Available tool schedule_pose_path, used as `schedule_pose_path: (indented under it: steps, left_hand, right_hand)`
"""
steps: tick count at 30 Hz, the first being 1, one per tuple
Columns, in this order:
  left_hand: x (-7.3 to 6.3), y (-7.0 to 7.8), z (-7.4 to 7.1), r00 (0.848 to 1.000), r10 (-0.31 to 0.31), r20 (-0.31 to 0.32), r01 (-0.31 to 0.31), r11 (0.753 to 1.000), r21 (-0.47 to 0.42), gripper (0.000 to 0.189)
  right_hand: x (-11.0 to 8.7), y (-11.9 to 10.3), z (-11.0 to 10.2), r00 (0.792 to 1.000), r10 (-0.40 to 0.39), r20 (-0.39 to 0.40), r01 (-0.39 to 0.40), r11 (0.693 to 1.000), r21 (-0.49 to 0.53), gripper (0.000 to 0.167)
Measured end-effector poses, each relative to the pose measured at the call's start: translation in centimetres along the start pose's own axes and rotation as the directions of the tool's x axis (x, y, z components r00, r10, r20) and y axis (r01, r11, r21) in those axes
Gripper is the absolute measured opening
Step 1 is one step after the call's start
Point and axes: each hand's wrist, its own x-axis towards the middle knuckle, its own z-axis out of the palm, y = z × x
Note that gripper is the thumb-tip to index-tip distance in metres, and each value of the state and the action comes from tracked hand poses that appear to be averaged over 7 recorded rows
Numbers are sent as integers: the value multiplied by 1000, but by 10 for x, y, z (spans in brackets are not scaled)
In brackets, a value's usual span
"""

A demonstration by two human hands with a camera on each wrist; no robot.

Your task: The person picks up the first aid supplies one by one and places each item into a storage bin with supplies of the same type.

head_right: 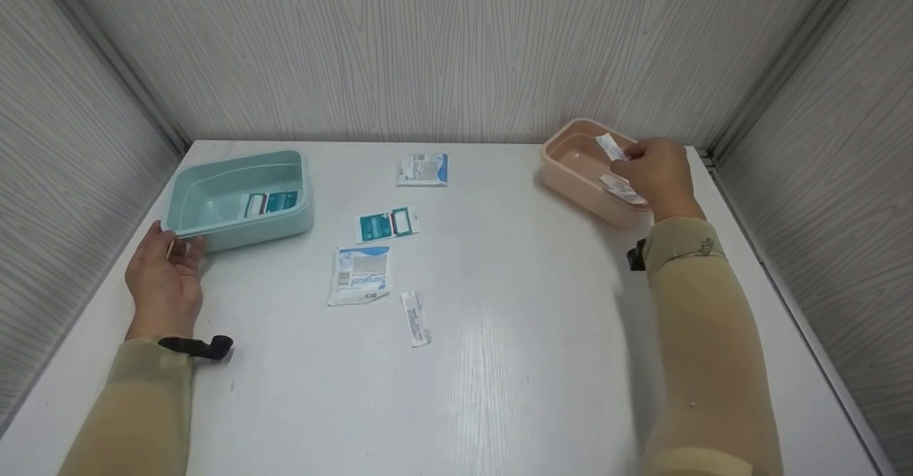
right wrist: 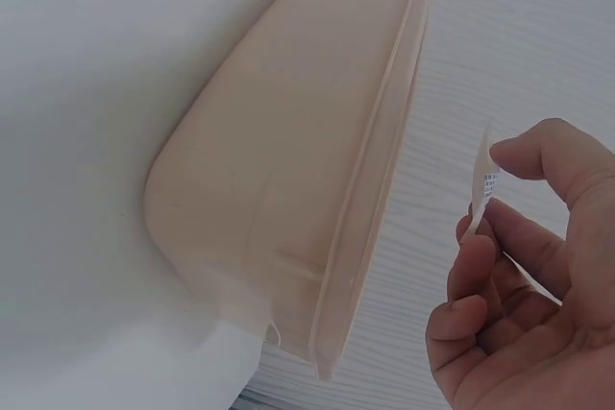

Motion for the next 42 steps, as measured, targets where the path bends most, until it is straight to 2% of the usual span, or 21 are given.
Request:
schedule_pose_path:
  steps: [4,9,13,17,25,31,36,42]
  left_hand:
    - [0,1,0,1000,3,-2,-3,1000,-1,51]
    - [0,1,-1,1000,-2,-11,2,1000,-10,50]
    - [0,1,-1,1000,-5,-15,4,1000,-15,49]
    - [-1,2,-1,1000,-6,-10,6,1000,-14,48]
    - [0,2,0,1000,-11,6,11,1000,1,50]
    - [0,2,1,1000,4,9,-5,1000,30,49]
    - [-1,2,1,1000,11,1,-11,1000,6,46]
    - [-1,0,1,1000,-4,2,4,1000,7,48]
  right_hand:
    - [2,1,3,999,-22,-26,22,1000,-6,60]
    - [2,0,7,999,-31,-13,31,999,-28,68]
    - [0,-1,9,999,-41,-19,41,999,-25,67]
    - [-2,-3,10,998,-47,-30,47,999,-5,65]
    - [-8,-7,14,999,-40,-5,40,998,56,68]
    - [-16,-15,23,994,-103,-22,104,994,32,69]
    - [-21,-26,36,984,-170,-47,170,985,3,61]
    - [-34,-40,47,970,-239,-47,241,970,20,52]
